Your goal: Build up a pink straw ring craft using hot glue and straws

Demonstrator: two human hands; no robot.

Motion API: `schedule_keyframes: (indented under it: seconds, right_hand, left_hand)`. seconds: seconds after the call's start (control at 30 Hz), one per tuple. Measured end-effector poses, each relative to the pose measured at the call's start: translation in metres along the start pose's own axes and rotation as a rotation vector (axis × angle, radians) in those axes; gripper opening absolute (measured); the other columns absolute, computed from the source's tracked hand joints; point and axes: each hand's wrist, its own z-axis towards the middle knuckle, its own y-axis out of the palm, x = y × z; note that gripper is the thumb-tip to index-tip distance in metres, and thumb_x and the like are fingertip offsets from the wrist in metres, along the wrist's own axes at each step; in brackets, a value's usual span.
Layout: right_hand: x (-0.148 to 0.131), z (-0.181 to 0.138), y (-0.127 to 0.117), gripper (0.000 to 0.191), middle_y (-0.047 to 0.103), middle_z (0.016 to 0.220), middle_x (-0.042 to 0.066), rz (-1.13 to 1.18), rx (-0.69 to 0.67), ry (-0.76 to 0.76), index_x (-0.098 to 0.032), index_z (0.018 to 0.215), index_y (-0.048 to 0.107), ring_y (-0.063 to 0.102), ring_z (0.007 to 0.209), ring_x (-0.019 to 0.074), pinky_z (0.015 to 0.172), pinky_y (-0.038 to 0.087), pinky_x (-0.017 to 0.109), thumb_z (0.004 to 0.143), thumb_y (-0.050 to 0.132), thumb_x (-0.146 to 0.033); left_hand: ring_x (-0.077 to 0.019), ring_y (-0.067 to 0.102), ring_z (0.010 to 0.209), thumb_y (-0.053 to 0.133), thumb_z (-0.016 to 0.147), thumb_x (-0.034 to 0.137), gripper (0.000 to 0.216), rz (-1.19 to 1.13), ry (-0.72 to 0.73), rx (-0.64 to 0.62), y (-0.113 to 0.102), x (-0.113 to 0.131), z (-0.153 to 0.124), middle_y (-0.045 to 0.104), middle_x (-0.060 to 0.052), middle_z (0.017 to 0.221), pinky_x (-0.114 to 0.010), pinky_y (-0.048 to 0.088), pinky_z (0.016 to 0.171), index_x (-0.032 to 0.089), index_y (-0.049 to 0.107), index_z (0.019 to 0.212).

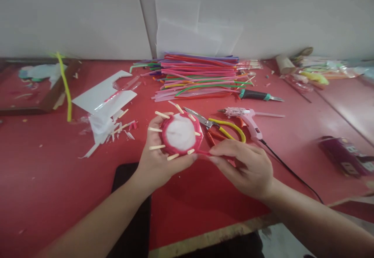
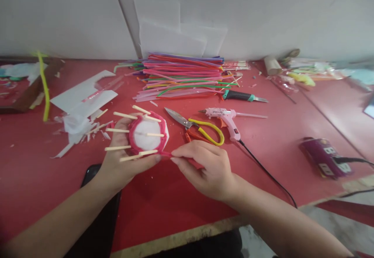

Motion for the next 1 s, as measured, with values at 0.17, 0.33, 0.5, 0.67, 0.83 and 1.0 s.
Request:
schedule_keyframes:
  seconds: [0.17,0.33,0.5,0.67,0.83,1.0]
  right_hand:
    - [0.002,-0.002,0.003,0.014,0.076,0.08,0.003,0.006,-0.055,-0.126,-0.017,0.099,0.068,0.072,0.071,0.0128,0.067,0.063,0.024,0.089,0.065,-0.008]
    - [0.002,-0.004,0.006,0.015,0.077,0.083,0.004,0.023,-0.117,-0.177,-0.017,0.101,0.068,0.072,0.072,0.0129,0.069,0.063,0.024,0.09,0.065,-0.007]
    - [0.004,0.0,-0.005,0.015,0.078,0.087,0.005,0.03,-0.101,-0.121,-0.02,0.108,0.067,0.074,0.076,0.0161,0.069,0.062,0.027,0.096,0.062,-0.026]
    - [0.043,0.006,-0.04,0.019,0.074,0.087,0.005,-0.435,0.067,0.456,-0.023,0.098,0.069,0.069,0.072,0.0183,0.064,0.053,0.03,0.094,0.059,-0.038]
    - [0.086,0.008,-0.076,0.024,0.067,0.079,0.008,-0.83,-0.315,0.824,-0.019,0.074,0.061,0.06,0.069,0.0205,0.062,0.04,0.032,0.086,0.055,-0.039]
    - [0.093,0.007,-0.082,0.022,0.054,0.06,0.0,-0.755,-0.519,0.814,-0.022,0.06,0.044,0.046,0.057,0.015,0.055,0.028,0.03,0.078,0.055,-0.03]
  left_hand:
    - [-0.0223,0.067,0.1,0.087,0.053,0.018,0.079,-0.04,-0.117,0.037,0.002,0.003,0.001,0.061,-0.005,0.123,-0.033,0.061,0.077,0.03,0.046,0.12]
    - [-0.0206,0.067,0.1,0.087,0.054,0.016,0.08,-0.113,-0.171,0.008,0.001,0.005,0.001,0.059,-0.003,0.126,-0.031,0.059,0.079,0.032,0.047,0.121]
    - [-0.0213,0.066,0.102,0.088,0.059,0.018,0.079,-0.096,-0.105,-0.027,-0.001,0.006,0.002,0.061,-0.002,0.12,-0.032,0.057,0.083,0.033,0.045,0.123]
    - [-0.0206,0.066,0.095,0.09,0.056,0.021,0.079,-0.089,-0.076,-0.024,-0.001,0.005,0.004,0.062,-0.001,0.115,-0.033,0.056,0.082,0.033,0.045,0.12]
    - [-0.0185,0.065,0.088,0.091,0.055,0.022,0.079,-0.09,-0.089,0.008,-0.002,0.006,0.005,0.061,0.0,0.11,-0.031,0.056,0.075,0.032,0.046,0.118]
    - [-0.017,0.065,0.085,0.091,0.054,0.02,0.079,-0.114,-0.125,0.011,-0.002,0.008,0.003,0.062,0.001,0.107,-0.028,0.058,0.071,0.033,0.047,0.118]
